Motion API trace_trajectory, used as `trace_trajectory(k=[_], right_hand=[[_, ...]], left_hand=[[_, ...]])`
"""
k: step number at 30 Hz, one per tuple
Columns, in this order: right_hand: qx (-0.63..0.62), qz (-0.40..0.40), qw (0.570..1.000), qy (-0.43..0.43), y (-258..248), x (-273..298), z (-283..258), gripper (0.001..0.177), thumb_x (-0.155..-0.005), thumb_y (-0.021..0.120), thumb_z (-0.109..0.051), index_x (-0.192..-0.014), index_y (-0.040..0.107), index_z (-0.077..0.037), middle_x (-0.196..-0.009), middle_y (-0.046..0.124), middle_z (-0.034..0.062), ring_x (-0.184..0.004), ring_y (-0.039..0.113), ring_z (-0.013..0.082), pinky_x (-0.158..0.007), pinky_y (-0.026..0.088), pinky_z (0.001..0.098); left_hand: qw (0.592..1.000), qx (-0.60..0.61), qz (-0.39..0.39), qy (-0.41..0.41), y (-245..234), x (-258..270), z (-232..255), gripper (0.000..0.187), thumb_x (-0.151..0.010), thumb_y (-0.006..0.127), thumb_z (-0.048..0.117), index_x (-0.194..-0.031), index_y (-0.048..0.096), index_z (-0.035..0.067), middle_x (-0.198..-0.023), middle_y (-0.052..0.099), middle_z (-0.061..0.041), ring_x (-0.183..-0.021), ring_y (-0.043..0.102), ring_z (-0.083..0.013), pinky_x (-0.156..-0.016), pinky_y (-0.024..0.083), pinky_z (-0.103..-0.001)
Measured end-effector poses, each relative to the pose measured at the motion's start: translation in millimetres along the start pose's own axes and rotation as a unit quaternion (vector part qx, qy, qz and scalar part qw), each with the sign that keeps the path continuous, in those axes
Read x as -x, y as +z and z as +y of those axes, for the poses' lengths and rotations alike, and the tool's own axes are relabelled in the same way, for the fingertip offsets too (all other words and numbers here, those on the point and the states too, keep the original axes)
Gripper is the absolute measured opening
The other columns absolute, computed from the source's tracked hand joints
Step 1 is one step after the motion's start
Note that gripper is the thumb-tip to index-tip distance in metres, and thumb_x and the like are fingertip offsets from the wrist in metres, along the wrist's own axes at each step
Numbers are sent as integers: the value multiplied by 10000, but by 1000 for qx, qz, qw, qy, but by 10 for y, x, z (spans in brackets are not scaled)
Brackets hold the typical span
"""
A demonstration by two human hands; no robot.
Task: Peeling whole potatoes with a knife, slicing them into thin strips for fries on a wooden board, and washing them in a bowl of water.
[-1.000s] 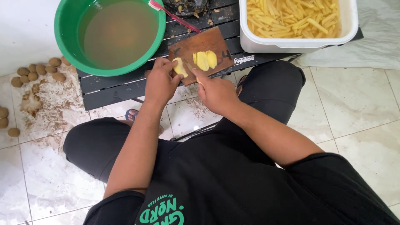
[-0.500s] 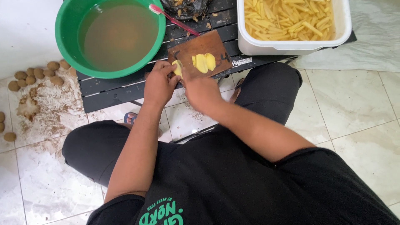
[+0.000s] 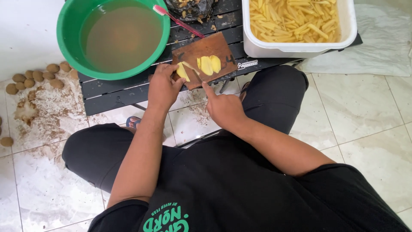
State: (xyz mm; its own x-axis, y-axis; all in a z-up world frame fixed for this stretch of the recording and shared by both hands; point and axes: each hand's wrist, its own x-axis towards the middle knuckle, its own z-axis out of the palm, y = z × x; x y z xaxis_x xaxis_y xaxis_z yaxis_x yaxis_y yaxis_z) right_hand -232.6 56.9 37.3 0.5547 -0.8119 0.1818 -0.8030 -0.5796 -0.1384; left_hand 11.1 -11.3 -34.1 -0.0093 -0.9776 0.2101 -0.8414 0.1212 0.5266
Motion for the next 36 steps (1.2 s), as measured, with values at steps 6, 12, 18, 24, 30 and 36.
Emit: trace_trajectory(k=[6, 12, 18, 24, 30, 36], right_hand=[[-99, -1, 995, 9, -120, -196, -18, 475, -985, 497, -151, -1452, 489, -68, -512, 606, 125, -439, 627, 346, -433, 463, 435], [-93, -87, 991, 39, -328, -648, -175, 460, -989, 466, -231, -1427, 477, -91, -822, 721, 216, -781, 735, 453, -684, 563, 574], [-80, -91, 992, 22, -148, -866, -124, 354, -984, 482, -266, -1263, 583, -72, -840, 735, 183, -804, 755, 395, -722, 588, 504], [-121, -124, 984, 50, -223, -889, -198, 252, -947, 530, -257, -1147, 538, -105, -842, 739, 180, -844, 747, 427, -764, 569, 545], [-28, -93, 995, 12, 55, -229, -413, 616, -964, 554, -107, -1521, 353, 62, -683, 709, 206, -658, 742, 391, -641, 575, 525], [0, -92, 995, -27, 6, 85, -216, 655, -911, 591, -101, -1515, 400, 66, -554, 645, 143, -495, 666, 317, -488, 515, 428]], left_hand=[[997, 68, 3, -20, -208, 64, 224, 477, -840, 875, 248, -1263, 688, 130, -1205, 626, -48, -851, 726, -216, -881, 485, -409], [996, 88, 5, -14, -142, 41, 117, 448, -824, 886, 222, -1231, 736, 109, -1170, 624, -34, -769, 742, -197, -882, 479, -390], [995, 101, 3, -13, -182, 5, 144, 373, -837, 871, 189, -1189, 768, 120, -1130, 653, -41, -741, 731, -219, -778, 529, -332], [994, 110, 10, -9, -154, 0, 103, 378, -845, 855, 157, -1208, 765, 105, -1120, 660, -52, -752, 734, -231, -735, 546, -359], [991, 132, 16, -5, -150, -24, 81, 370, -836, 865, 148, -1193, 776, 111, -1134, 681, -71, -749, 732, -266, -729, 573, -362], [987, 161, 10, -27, -232, -38, 155, 394, -838, 868, 107, -1217, 760, 88, -1135, 681, -82, -761, 717, -218, -717, 589, -316]])
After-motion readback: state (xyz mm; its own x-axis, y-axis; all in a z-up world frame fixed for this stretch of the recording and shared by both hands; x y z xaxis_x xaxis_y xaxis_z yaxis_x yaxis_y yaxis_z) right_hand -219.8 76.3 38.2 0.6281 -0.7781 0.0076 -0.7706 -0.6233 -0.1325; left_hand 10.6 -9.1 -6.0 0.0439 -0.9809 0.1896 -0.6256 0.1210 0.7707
